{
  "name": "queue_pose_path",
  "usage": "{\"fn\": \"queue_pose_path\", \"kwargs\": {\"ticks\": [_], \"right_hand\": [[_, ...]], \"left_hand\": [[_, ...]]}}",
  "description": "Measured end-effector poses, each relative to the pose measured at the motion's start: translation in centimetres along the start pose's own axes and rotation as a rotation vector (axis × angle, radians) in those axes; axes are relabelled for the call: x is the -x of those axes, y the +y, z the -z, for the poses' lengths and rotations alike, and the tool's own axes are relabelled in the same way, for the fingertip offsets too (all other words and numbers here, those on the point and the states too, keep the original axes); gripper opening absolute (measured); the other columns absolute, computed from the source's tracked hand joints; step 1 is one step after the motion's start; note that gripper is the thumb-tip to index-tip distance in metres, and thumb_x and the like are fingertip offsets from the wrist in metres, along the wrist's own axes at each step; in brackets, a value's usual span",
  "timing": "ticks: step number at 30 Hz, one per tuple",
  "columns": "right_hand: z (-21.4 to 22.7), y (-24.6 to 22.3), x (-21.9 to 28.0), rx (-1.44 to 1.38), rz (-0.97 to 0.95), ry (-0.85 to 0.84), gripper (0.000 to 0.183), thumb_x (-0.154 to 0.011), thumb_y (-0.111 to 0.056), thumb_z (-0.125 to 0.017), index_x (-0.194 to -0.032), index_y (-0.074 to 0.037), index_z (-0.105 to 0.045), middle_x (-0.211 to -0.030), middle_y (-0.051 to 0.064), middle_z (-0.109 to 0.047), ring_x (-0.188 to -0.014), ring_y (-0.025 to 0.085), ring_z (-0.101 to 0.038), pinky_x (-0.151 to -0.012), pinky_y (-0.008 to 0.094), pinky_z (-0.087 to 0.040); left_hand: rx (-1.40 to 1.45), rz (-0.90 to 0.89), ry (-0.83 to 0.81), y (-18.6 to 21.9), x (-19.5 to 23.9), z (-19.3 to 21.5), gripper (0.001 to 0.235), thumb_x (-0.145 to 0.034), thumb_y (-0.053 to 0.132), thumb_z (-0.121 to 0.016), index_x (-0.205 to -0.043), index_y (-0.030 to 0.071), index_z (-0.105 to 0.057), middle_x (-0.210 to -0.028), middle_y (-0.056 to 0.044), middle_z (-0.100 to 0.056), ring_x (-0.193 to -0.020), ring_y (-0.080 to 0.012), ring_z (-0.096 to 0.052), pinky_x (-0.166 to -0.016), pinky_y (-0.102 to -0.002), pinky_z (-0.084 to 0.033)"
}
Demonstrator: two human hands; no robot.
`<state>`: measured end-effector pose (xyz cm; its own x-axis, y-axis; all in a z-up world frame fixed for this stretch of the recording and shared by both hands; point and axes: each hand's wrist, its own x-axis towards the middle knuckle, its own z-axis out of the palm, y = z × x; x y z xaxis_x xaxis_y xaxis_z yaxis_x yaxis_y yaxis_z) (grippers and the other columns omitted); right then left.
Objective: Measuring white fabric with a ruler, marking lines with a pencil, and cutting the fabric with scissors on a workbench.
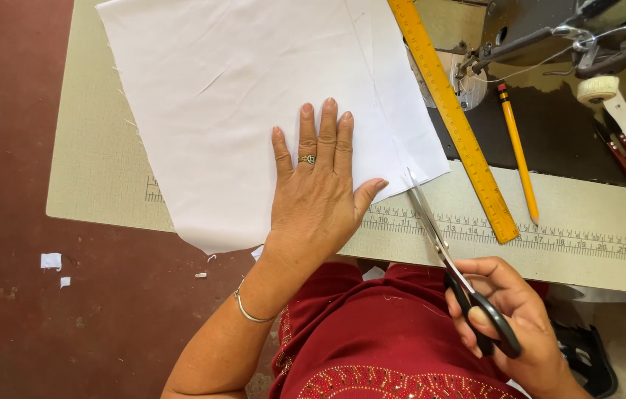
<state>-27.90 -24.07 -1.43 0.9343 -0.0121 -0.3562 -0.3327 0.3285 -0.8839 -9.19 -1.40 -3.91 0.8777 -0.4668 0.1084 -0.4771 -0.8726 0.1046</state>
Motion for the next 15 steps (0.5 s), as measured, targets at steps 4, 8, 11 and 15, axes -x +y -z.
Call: {"fn": "queue_pose_path", "kwargs": {"ticks": [4,8,11,15], "right_hand": [[-1.4,-0.5,-0.5,0.074,-0.006,0.047,0.052,-0.085,-0.012,-0.067,-0.132,0.007,-0.056,-0.082,0.022,-0.063,-0.048,0.017,-0.055,-0.037,0.026,-0.045],[-2.2,-0.9,-1.0,0.144,0.013,0.098,0.050,-0.083,-0.006,-0.063,-0.132,0.005,-0.056,-0.079,0.021,-0.063,-0.046,0.016,-0.054,-0.034,0.024,-0.043],[-2.4,-1.0,-1.2,0.166,0.018,0.106,0.051,-0.083,-0.007,-0.064,-0.132,0.004,-0.056,-0.079,0.019,-0.063,-0.047,0.015,-0.054,-0.033,0.024,-0.042],[-2.4,-1.1,-1.3,0.176,0.025,0.096,0.052,-0.083,-0.006,-0.066,-0.133,0.004,-0.056,-0.078,0.018,-0.060,-0.048,0.014,-0.053,-0.034,0.023,-0.043]], "left_hand": [[0.017,0.001,0.011,-0.1,0.0,0.1,0.091,-0.104,0.070,-0.035,-0.165,0.004,-0.020,-0.171,-0.018,-0.005,-0.158,-0.0400,0.000,-0.125,-0.067,-0.004],[0.044,-0.002,0.034,-0.1,0.0,0.1,0.091,-0.103,0.069,-0.039,-0.164,0.004,-0.024,-0.171,-0.019,-0.010,-0.158,-0.0407,-0.003,-0.125,-0.067,-0.006],[0.046,-0.003,0.038,-0.1,0.0,0.0,0.091,-0.103,0.069,-0.038,-0.164,0.004,-0.024,-0.171,-0.019,-0.009,-0.158,-0.0411,-0.003,-0.125,-0.067,-0.005],[0.040,-0.004,0.049,-0.1,0.1,-0.1,0.092,-0.102,0.070,-0.041,-0.164,0.003,-0.025,-0.171,-0.020,-0.010,-0.157,-0.0421,-0.004,-0.125,-0.067,-0.005]]}}
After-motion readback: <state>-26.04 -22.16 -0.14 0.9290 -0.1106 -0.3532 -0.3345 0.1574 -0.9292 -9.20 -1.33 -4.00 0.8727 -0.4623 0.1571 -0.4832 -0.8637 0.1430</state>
